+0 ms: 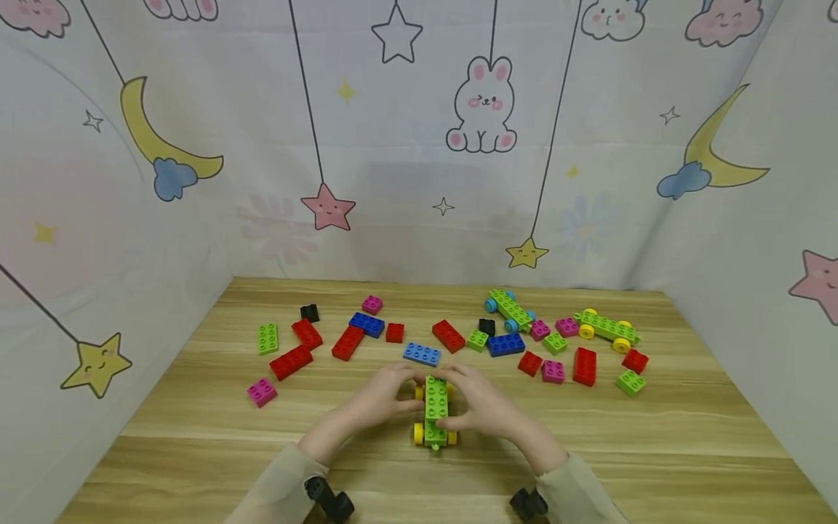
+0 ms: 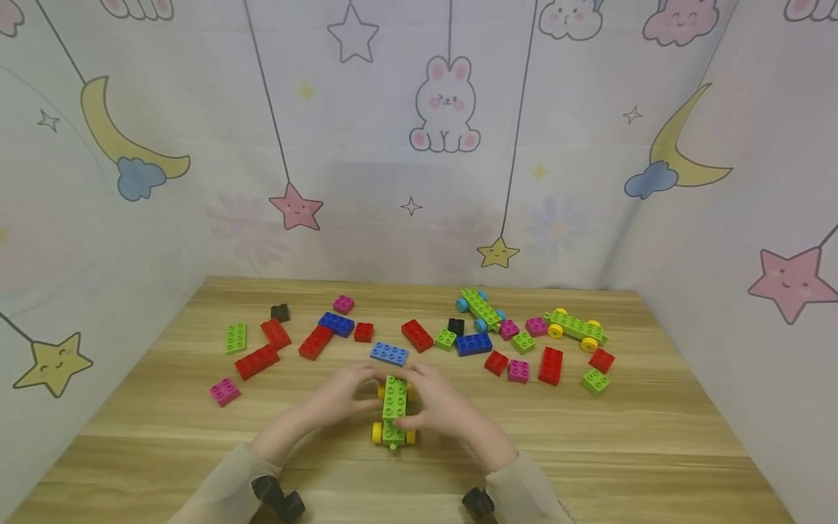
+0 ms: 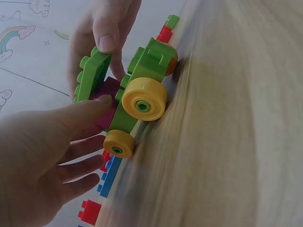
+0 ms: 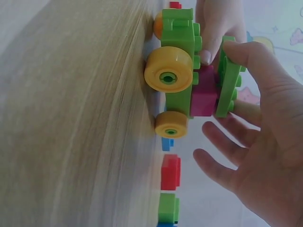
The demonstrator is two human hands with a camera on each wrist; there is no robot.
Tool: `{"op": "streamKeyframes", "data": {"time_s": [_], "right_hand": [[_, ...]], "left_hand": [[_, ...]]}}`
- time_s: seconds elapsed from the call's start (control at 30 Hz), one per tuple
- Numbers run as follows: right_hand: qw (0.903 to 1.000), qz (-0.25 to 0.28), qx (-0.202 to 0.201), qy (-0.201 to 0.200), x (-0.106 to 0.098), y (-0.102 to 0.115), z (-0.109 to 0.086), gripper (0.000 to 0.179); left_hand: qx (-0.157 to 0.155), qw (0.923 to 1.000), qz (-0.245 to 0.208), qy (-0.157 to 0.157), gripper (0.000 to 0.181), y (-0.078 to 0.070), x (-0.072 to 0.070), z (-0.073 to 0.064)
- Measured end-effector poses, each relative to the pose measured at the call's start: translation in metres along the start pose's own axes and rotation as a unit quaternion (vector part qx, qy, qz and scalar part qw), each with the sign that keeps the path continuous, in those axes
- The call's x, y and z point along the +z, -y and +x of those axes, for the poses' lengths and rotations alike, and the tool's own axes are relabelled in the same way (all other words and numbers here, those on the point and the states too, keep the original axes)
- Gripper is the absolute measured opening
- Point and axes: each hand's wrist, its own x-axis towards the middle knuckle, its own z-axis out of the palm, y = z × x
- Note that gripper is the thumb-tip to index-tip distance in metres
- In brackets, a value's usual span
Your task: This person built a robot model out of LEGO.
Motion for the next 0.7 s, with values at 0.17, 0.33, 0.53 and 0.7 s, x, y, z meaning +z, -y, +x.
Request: {"op": "streamKeyframes", "data": {"time_s": [0.17, 0.33, 0.53, 0.7], "right_hand": [[1.0000, 0.002, 0.004, 0.002, 0.0000, 0.0003, 0.0000, 0.074], [0.9999, 0.009, 0.007, 0.000, -0.0001, 0.0008, 0.0007, 0.074], [0.9999, 0.012, 0.007, 0.002, 0.0004, -0.0004, 0.0013, 0.074], [0.9999, 0.007, 0.006, 0.006, 0.0011, -0.0022, 0.0015, 0.073]], "left_hand": [[0.004, 1.0000, -0.001, -0.003, 0.032, 0.0000, 0.0009, 0.0002], [0.004, 1.0000, -0.004, -0.008, 0.032, 0.0012, 0.0019, 0.0006], [0.000, 0.9999, -0.003, -0.012, 0.031, 0.0022, 0.0026, 0.0012], [0.000, 0.9999, -0.001, -0.012, 0.033, 0.0025, 0.0030, 0.0015]]}}
